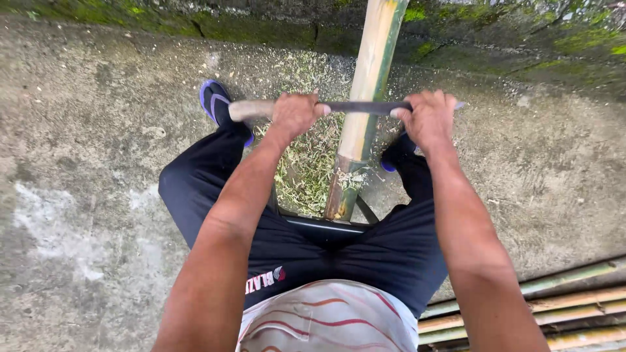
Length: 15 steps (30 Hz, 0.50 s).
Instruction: The recorder is sitting on a chair and using a machete to scrape the outer skin off a bamboo pole held between their legs.
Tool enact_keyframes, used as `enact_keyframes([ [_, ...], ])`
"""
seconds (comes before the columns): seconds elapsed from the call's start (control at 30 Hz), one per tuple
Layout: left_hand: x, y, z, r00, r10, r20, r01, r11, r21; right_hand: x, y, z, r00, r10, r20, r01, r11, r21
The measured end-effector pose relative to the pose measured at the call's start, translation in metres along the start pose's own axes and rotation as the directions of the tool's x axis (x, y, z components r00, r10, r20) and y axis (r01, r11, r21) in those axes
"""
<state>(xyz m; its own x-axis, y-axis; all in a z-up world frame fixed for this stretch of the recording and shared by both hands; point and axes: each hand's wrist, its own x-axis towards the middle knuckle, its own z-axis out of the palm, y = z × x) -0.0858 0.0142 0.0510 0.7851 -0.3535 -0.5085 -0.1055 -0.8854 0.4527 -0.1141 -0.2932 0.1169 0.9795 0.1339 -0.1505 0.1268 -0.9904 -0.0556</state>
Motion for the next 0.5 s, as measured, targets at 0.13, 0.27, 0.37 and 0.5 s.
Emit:
enact_keyframes([
  [0.13, 0.002, 0.006, -0.02, 0.991, 0.022, -0.133, -0.007, 0.993, 0.118, 0.014, 0.005, 0.006, 0.981, -0.051, -0.185, 0.064, 0.995, 0.07],
  [0.27, -0.035, -0.005, 0.014, 0.992, 0.104, -0.068, -0.088, 0.975, 0.204, -0.038, -0.017, 0.013, 1.0, -0.001, 0.019, -0.001, 0.996, 0.086],
  [0.37, -0.054, -0.03, 0.06, 0.98, 0.18, -0.081, -0.156, 0.957, 0.243, -0.093, -0.018, 0.056, 0.988, -0.076, -0.131, 0.091, 0.989, 0.113],
  [0.5, -0.069, -0.011, 0.048, 0.992, -0.013, 0.128, -0.011, 0.983, 0.181, -0.082, -0.013, 0.044, 0.999, -0.03, 0.027, 0.024, 0.98, 0.198],
])
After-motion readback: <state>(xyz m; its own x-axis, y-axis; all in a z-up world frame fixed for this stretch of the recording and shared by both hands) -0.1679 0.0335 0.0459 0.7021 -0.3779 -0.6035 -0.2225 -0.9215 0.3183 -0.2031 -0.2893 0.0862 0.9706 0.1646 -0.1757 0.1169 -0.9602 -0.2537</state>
